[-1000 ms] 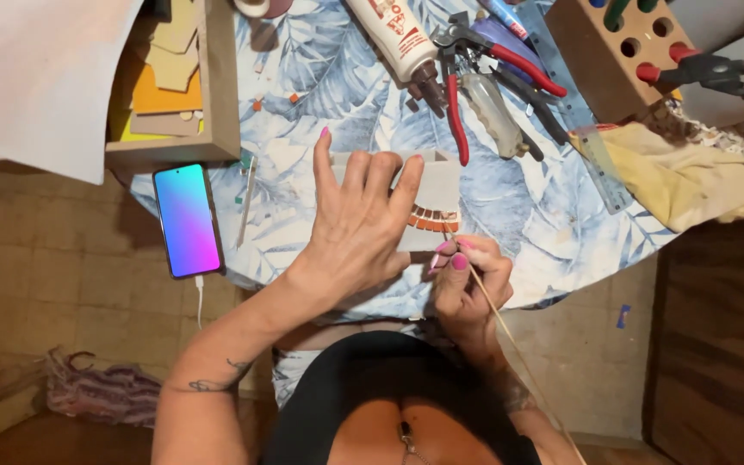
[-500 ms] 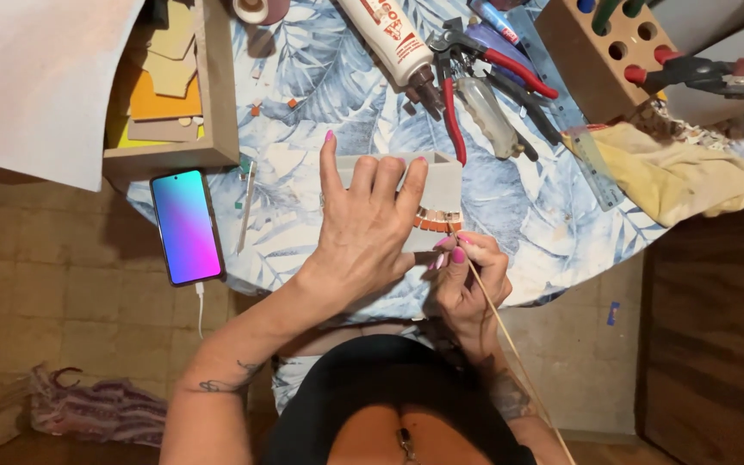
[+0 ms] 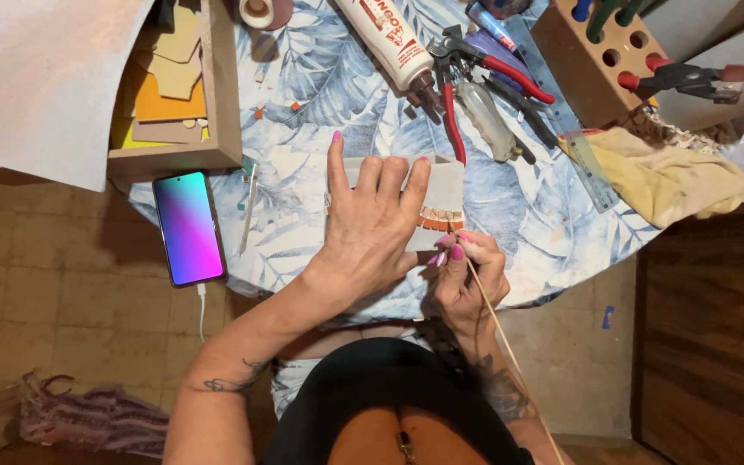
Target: Decorating a white box by applying glue and placing small orange mosaic tiles in a pattern.
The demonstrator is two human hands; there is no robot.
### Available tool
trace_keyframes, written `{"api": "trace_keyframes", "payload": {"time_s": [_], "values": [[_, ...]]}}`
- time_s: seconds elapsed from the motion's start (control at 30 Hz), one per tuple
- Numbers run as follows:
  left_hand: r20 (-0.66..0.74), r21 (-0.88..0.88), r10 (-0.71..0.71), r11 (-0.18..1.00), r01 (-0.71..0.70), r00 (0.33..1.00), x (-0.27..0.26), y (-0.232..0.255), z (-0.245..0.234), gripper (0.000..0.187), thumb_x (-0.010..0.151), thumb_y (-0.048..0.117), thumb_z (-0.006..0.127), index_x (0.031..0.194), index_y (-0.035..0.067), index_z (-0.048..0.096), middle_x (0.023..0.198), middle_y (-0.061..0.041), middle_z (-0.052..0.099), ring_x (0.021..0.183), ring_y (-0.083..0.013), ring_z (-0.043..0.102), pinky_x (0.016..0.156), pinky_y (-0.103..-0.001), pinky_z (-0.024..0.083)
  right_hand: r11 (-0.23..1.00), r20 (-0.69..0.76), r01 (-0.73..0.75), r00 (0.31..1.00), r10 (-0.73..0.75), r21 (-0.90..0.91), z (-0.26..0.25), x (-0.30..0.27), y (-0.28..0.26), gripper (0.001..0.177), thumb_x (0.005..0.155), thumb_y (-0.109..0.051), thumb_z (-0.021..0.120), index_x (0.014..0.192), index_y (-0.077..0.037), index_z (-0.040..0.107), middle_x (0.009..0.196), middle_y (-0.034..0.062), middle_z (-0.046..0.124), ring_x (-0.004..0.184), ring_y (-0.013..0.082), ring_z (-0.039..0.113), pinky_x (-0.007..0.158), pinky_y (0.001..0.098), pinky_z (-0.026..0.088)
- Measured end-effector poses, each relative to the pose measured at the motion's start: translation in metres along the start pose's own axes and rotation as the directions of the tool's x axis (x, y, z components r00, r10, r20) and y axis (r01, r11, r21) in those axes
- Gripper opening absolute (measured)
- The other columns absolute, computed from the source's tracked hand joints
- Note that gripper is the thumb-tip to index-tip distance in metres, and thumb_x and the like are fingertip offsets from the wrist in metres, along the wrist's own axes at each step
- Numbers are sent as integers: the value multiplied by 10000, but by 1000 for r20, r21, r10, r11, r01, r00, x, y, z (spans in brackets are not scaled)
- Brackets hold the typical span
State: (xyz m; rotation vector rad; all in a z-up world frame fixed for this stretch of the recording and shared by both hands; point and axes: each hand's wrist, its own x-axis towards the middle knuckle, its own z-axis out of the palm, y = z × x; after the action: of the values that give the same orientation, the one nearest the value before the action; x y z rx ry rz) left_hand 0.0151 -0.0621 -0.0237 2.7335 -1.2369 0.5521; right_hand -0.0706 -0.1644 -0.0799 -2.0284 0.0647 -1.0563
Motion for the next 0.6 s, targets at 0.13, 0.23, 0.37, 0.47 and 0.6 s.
{"api": "trace_keyframes", "payload": {"time_s": [0.13,0.23,0.37,0.47,0.6], "values": [[-2,0,1,1000,-1,1000,-1,0,3,885,430,483,687,1169,53,457,973,-90,442,813,-238,425,933,-598,225,1000,-28,1,1000,-1,0,3,0,-1,80,884,-64,414,857,9,398,760,166,567,680,235,579,515,256,487],[-2,-3,-2,1000,2,1000,0,0,2,896,433,509,698,1165,56,452,975,-84,449,816,-235,431,932,-598,227,999,-55,27,998,-29,-42,4,-3,2,77,884,-65,423,861,9,420,754,157,580,685,249,588,569,280,485],[-12,3,-2,1000,2,1000,0,0,1,873,456,519,686,1161,55,464,964,-85,450,814,-236,428,932,-593,232,999,-83,37,996,-37,0,8,-2,2,66,882,-52,420,852,7,418,785,183,559,634,234,587,544,268,481],[-8,-9,-4,1000,4,1000,-1,1,1,860,466,505,681,1166,54,465,971,-88,451,818,-239,431,930,-596,231,999,-91,49,995,-48,7,9,-2,-1,55,879,-28,413,842,11,403,780,191,553,546,202,561,459,234,483],[-17,-15,-5,1000,4,1000,-1,1,1,838,447,432,684,1160,50,465,967,-90,447,816,-240,430,938,-596,227,997,-107,43,993,-50,-62,10,-1,-4,62,890,-55,410,856,-3,409,773,168,566,622,233,563,492,265,471]]}}
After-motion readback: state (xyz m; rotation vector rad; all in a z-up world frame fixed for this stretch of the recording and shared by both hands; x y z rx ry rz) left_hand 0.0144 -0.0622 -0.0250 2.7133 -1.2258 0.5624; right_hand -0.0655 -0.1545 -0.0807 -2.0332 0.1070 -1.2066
